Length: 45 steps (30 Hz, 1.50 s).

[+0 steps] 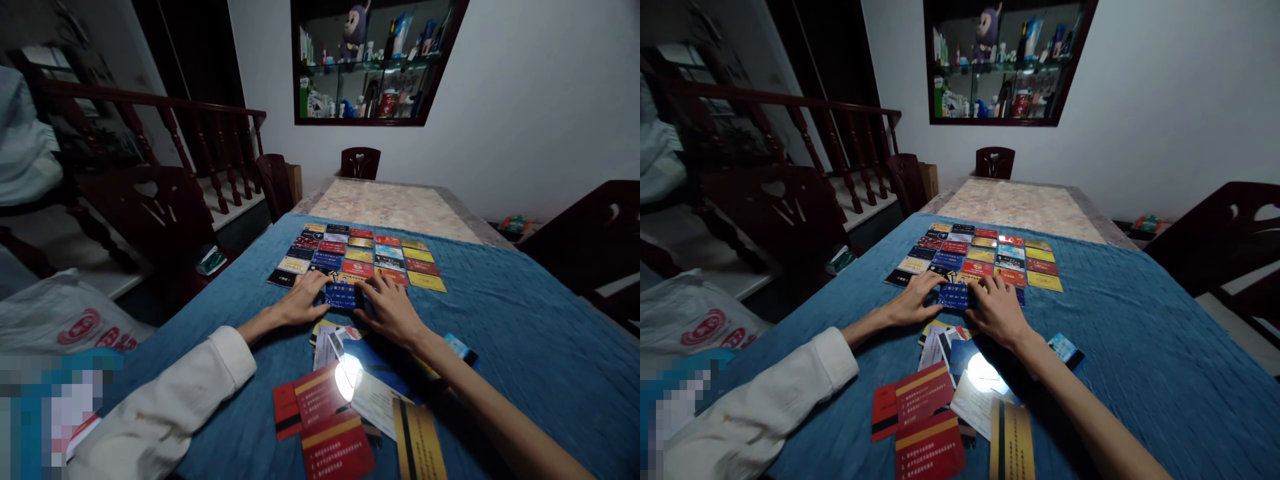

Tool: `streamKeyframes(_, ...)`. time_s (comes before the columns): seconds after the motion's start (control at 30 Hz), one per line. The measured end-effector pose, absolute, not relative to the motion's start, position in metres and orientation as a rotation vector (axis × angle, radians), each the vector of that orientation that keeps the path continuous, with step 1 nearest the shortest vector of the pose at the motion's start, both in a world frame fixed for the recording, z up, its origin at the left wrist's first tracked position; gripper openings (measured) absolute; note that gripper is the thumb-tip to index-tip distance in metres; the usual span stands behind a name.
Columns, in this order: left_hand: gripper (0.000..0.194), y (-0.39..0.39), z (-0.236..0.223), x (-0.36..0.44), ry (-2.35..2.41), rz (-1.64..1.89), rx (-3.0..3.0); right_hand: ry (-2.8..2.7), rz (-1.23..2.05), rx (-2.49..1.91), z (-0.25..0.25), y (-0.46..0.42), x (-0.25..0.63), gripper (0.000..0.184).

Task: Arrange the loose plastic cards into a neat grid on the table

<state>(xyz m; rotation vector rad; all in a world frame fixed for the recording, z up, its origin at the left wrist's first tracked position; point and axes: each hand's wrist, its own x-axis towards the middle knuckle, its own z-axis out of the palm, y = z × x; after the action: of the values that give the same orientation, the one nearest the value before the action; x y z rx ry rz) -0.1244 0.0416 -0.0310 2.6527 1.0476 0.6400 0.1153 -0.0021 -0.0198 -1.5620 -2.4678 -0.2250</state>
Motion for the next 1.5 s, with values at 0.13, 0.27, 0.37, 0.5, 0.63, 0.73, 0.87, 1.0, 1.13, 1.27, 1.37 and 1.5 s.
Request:
streamKeyframes(0.13,0.047,0.052,-0.027,-0.127,1.048,0.681,2.655,-2.478,-0.187,-1.577,-0.014,0.010,0.112,0.049)
streamKeyframes(0.27,0.047,0.066,-0.021,-0.133,1.094,0.659,2.657,-2.484,-0.159,-1.600,-0.005,0.027,0.106,0.047)
streamKeyframes(0.37,0.047,0.079,-0.018,-0.138,1.160,0.614,2.665,-2.485,-0.137,-1.627,0.000,0.041,0.099,0.047)
streamKeyframes(0.5,0.046,0.098,-0.018,-0.144,1.234,0.588,2.675,-2.485,-0.113,-1.678,0.003,0.060,0.089,0.048)
streamKeyframes(0.63,0.044,0.115,-0.018,-0.145,1.304,0.558,2.656,-2.472,-0.134,-1.720,0.003,0.075,0.080,0.045)
streamKeyframes(0.73,0.043,0.125,-0.018,-0.144,1.350,0.529,2.640,-2.465,-0.105,-1.766,0.003,0.086,0.076,0.048)
streamKeyframes(0.87,0.042,0.138,-0.019,-0.141,1.375,0.505,2.633,-2.472,-0.046,-1.827,0.004,0.102,0.074,0.049)
streamKeyframes(1.0,0.043,0.150,-0.022,-0.138,1.407,0.467,2.626,-2.480,-0.020,-1.857,0.004,0.116,0.073,0.047)
streamKeyframes(1.13,0.043,0.159,-0.026,-0.134,1.443,0.389,2.623,-2.489,0.001,-1.883,0.001,0.125,0.072,0.046)
streamKeyframes(1.27,0.042,0.164,-0.029,-0.131,1.458,0.338,2.630,-2.497,0.019,-1.896,-0.002,0.130,0.072,0.046)
streamKeyframes(1.37,0.040,0.166,-0.030,-0.131,1.463,0.335,2.633,-2.499,0.028,-1.900,-0.003,0.133,0.072,0.047)
streamKeyframes(1.5,0.037,0.169,-0.032,-0.131,1.458,0.323,2.650,-2.499,0.036,-1.915,-0.004,0.135,0.072,0.048)
